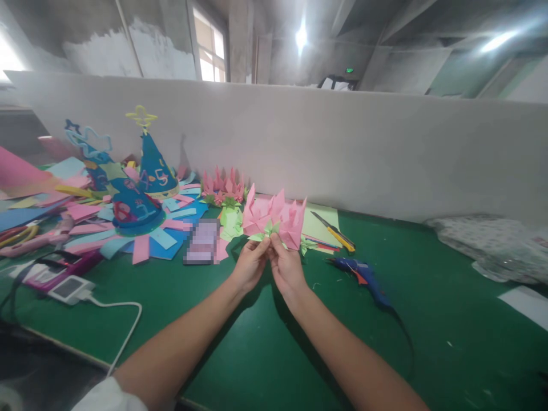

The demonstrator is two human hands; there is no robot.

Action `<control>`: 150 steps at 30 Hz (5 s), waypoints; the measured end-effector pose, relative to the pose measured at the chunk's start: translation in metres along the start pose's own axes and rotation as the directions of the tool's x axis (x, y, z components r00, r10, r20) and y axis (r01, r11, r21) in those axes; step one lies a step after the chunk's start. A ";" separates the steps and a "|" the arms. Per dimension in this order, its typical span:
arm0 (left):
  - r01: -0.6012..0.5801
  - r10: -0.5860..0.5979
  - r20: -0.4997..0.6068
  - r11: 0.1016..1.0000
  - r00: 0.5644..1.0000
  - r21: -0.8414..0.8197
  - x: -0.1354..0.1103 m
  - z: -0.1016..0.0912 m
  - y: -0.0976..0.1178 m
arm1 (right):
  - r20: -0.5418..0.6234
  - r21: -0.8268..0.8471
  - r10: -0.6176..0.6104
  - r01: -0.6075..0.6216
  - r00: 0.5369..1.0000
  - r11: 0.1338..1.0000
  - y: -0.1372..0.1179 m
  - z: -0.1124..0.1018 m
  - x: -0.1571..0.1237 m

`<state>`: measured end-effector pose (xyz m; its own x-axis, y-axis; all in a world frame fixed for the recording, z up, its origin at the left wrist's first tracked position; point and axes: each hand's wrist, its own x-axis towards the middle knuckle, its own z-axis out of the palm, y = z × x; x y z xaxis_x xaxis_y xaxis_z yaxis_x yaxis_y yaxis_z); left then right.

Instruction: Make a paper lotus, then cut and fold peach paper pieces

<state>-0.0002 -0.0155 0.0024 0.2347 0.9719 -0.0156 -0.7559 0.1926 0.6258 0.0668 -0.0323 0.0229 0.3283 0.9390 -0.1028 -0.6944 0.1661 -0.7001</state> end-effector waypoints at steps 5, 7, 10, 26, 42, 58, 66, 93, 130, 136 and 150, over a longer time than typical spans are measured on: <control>0.020 -0.020 0.005 1.000 1.000 0.001 0.001 -0.002 0.001 | -0.009 0.023 -0.017 0.018 1.000 1.000 -0.002 0.003 -0.003; 0.023 -0.023 0.002 1.000 1.000 0.005 0.001 -0.003 0.001 | -0.010 0.032 -0.026 0.027 1.000 0.999 -0.002 0.004 -0.004; 0.027 -0.027 0.007 0.999 1.000 0.033 0.001 -0.004 0.001 | -0.013 0.014 -0.043 0.043 0.999 0.999 -0.002 0.005 -0.005; 0.056 -0.054 0.025 0.994 0.998 -0.089 0.007 -0.005 0.013 | 0.068 0.110 0.098 -0.105 0.993 0.988 -0.005 0.002 -0.010; 0.033 -0.026 0.107 0.998 0.994 -0.060 0.006 -0.005 0.005 | -0.080 0.106 0.152 -0.143 0.985 0.984 -0.007 -0.011 0.001; -0.086 0.078 -0.069 0.989 0.995 -0.122 0.010 -0.008 0.001 | 0.300 -0.942 -0.146 0.269 0.943 -0.203 -0.129 -0.130 -0.010; -0.093 0.093 -0.108 0.996 0.990 0.005 0.007 -0.007 -0.009 | 0.007 -0.891 -0.119 -0.048 0.993 -0.452 -0.161 -0.202 0.007; -0.135 0.139 -0.019 0.982 0.990 0.132 0.000 -0.003 -0.020 | 0.160 -0.635 0.103 0.023 0.982 0.772 -0.080 -0.097 -0.023; -0.124 0.125 -0.006 0.990 0.992 0.066 -0.006 0.005 -0.017 | 0.467 -0.878 -0.273 0.477 0.841 -0.035 -0.071 -0.096 -0.034; -0.131 0.133 -0.012 0.988 0.991 0.083 -0.006 0.005 -0.017 | 0.494 -0.866 -0.230 0.499 0.838 -0.039 -0.068 -0.093 -0.037; -0.113 0.116 -0.029 0.988 0.993 0.101 -0.007 0.006 -0.019 | 0.520 -0.852 -0.210 0.520 0.828 -0.059 -0.067 -0.092 -0.036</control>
<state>0.0166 -0.0265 -0.0048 0.1270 0.9913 0.0344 -0.7116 0.0669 0.6993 0.1608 -0.1055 0.0086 0.0847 0.8990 0.4296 0.7571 0.2223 -0.6143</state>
